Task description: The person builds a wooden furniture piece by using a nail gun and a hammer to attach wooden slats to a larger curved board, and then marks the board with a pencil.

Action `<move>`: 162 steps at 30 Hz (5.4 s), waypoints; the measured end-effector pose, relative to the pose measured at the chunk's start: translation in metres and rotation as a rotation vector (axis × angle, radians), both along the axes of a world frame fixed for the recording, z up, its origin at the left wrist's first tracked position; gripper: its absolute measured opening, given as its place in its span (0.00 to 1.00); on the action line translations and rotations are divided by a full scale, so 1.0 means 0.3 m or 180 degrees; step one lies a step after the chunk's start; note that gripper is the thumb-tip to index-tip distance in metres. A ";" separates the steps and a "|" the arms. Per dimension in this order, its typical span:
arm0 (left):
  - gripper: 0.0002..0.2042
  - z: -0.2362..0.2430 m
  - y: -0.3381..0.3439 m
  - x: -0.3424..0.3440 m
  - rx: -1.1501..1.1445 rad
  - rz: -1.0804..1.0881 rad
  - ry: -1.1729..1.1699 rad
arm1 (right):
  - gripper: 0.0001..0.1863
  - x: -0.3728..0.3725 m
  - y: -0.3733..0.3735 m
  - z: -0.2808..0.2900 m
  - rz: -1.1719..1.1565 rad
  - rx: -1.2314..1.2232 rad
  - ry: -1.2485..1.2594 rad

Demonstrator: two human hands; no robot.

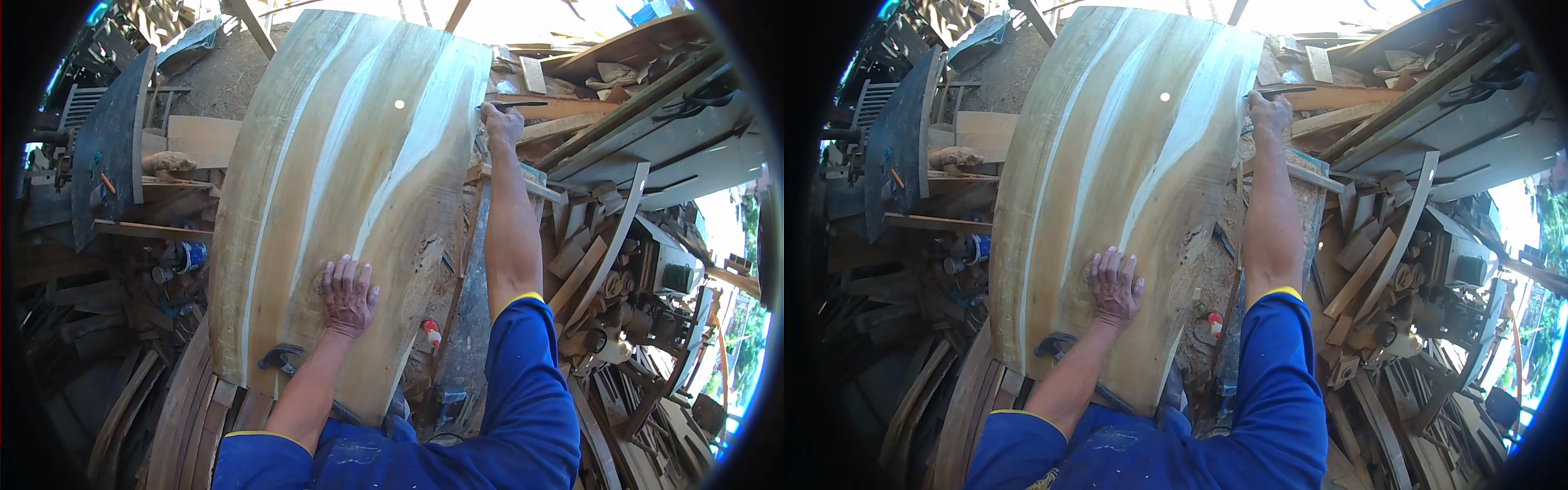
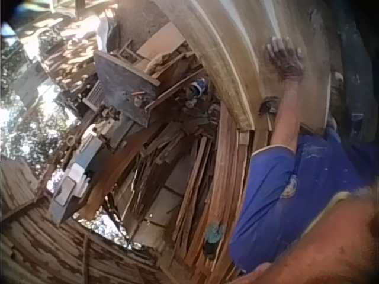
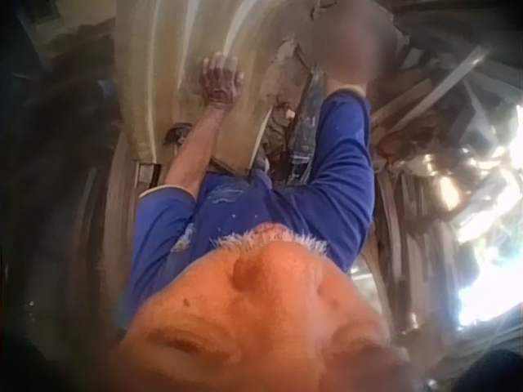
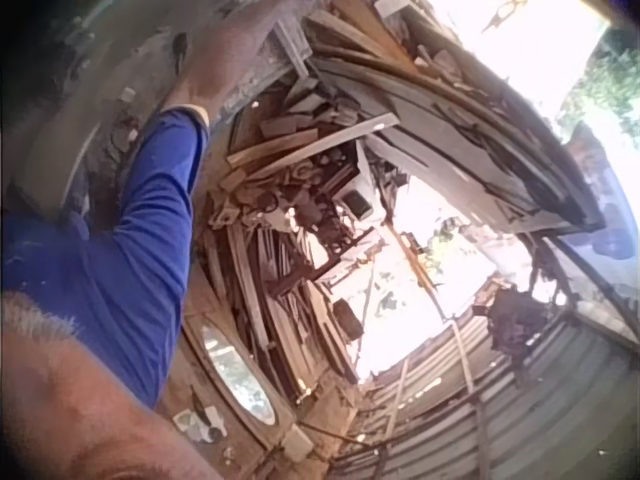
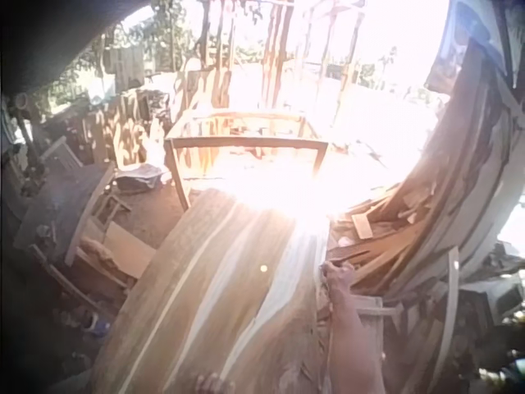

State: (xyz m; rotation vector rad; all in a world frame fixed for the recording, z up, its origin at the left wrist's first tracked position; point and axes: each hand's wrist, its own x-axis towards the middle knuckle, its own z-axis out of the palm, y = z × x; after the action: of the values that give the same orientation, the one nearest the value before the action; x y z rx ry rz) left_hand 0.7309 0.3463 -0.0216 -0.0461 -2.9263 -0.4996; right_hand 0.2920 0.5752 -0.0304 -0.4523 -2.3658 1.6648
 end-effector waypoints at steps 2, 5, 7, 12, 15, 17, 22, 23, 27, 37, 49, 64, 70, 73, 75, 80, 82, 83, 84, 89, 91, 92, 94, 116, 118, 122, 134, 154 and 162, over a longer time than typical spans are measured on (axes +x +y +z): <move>0.26 0.001 0.006 -0.007 0.0016 -0.0009 0.0076 | 0.07 0.063 0.017 -0.005 0.0045 0.0179 0.0125; 0.26 -0.003 -0.001 -0.002 -0.0013 0.0025 0.0124 | 0.09 0.185 -0.010 0.008 0.0006 0.0348 -0.0042; 0.26 -0.007 -0.012 0.004 -0.0036 0.0059 0.0143 | 0.10 0.264 -0.032 0.024 0.0093 0.0234 -0.0085; 0.26 -0.014 0.003 0.000 -0.0026 0.0073 0.0187 | 0.09 0.433 0.003 -0.005 0.0206 -0.0130 -0.0180; 0.27 -0.024 0.000 0.005 -0.0068 0.0076 0.0166 | 0.09 0.545 -0.009 0.003 0.0211 -0.0338 -0.0204; 0.27 -0.028 -0.005 0.009 -0.0101 0.0083 0.0177 | 0.10 0.632 -0.025 0.032 0.0163 -0.0411 -0.0336; 0.26 -0.029 0.004 0.007 -0.0090 0.0092 0.0277 | 0.10 0.786 -0.014 0.027 0.0211 -0.0378 -0.0387; 0.26 -0.031 0.003 0.007 -0.0080 0.0094 0.0288 | 0.10 0.816 -0.013 0.015 0.0214 -0.0311 -0.0383; 0.26 -0.038 0.002 0.007 -0.0097 0.0101 0.0330 | 0.09 0.949 -0.017 -0.005 0.0257 -0.0319 -0.0303; 0.25 -0.053 0.004 0.014 -0.0064 0.0051 0.0348 | 0.08 1.302 -0.049 0.062 0.0102 -0.0208 -0.0594; 0.24 -0.055 -0.016 0.013 -0.0135 0.0081 0.0427 | 0.07 1.617 -0.099 0.101 0.0029 -0.0204 -0.0916; 0.24 -0.081 -0.022 0.020 -0.0260 0.0106 0.0558 | 0.09 1.676 -0.069 0.061 0.0250 -0.0049 -0.0977; 0.25 -0.046 0.053 0.031 -0.0298 0.0048 0.0429 | 0.09 1.727 0.066 0.058 -0.0182 -0.0471 -0.0752; 0.27 0.016 0.032 0.020 -0.0072 0.0017 0.0139 | 0.09 1.772 0.075 0.135 -0.0261 -0.0475 -0.0804; 0.27 0.046 -0.010 0.031 0.0280 -0.0104 -0.0025 | 0.10 1.828 0.060 0.214 -0.0359 -0.0448 -0.0766; 0.20 -0.009 -0.348 0.027 0.3038 -0.0223 -0.0531 | 0.11 2.006 -0.042 0.324 -0.0427 -0.0356 -0.0830; 0.17 -0.022 -0.559 0.068 0.3577 0.0002 -0.0856 | 0.12 2.098 -0.097 0.392 -0.0679 -0.0069 -0.1080; 0.16 0.002 -0.631 0.127 0.3519 0.0115 -0.0835 | 0.13 2.172 -0.096 0.386 -0.0844 0.0252 -0.1141; 0.16 0.058 -0.709 0.205 0.3444 0.0209 -0.0848 | 0.13 2.266 -0.095 0.364 -0.1038 0.0560 -0.1227; 0.14 -0.052 -1.226 0.514 0.1536 0.1080 0.0521 | 0.14 2.571 -0.365 0.396 -0.1531 0.0733 -0.1442; 0.15 -0.170 -1.296 0.613 0.2226 0.1108 -0.0251 | 0.14 2.625 -0.490 0.405 -0.1545 0.0746 -0.1612; 0.16 -0.217 -1.321 0.653 0.2978 0.1031 -0.0945 | 0.13 2.642 -0.540 0.393 -0.1535 0.1000 -0.1624; 0.16 -0.142 -1.291 0.737 0.3283 0.0498 -0.1499 | 0.12 2.662 -0.650 0.409 -0.1479 0.0927 -0.1390; 0.19 -0.067 -1.434 0.520 0.2294 -0.0860 -0.3476 | 0.06 2.713 -1.052 0.217 -0.1767 -0.0363 -0.1505; 0.18 -0.047 -1.451 0.477 0.2661 -0.1037 -0.3832 | 0.05 2.702 -1.137 0.261 -0.2011 -0.0748 -0.1372; 0.20 -0.096 -1.514 0.429 0.2613 -0.1549 -0.3750 | 0.04 2.627 -1.340 0.311 -0.2307 -0.1505 -0.1168; 0.19 -0.014 -1.446 0.249 0.2752 -0.0978 -0.4651 | 0.05 2.716 -1.581 0.317 -0.2963 -0.1388 -0.1057; 0.31 -0.204 -1.392 0.358 0.4462 0.0299 -0.3737 | 0.16 3.010 -1.384 1.366 -0.2405 0.2503 0.2369; 0.36 -0.164 -1.394 0.375 0.3763 0.0080 -0.3930 | 0.22 3.095 -1.642 1.660 -0.2364 0.3376 0.3345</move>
State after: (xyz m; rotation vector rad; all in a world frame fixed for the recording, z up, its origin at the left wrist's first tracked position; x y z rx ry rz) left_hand 0.8433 -0.0720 -0.0708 0.6386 -2.8154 -2.9350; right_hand 1.2203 0.0828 0.4676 -0.1204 -1.5691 0.0847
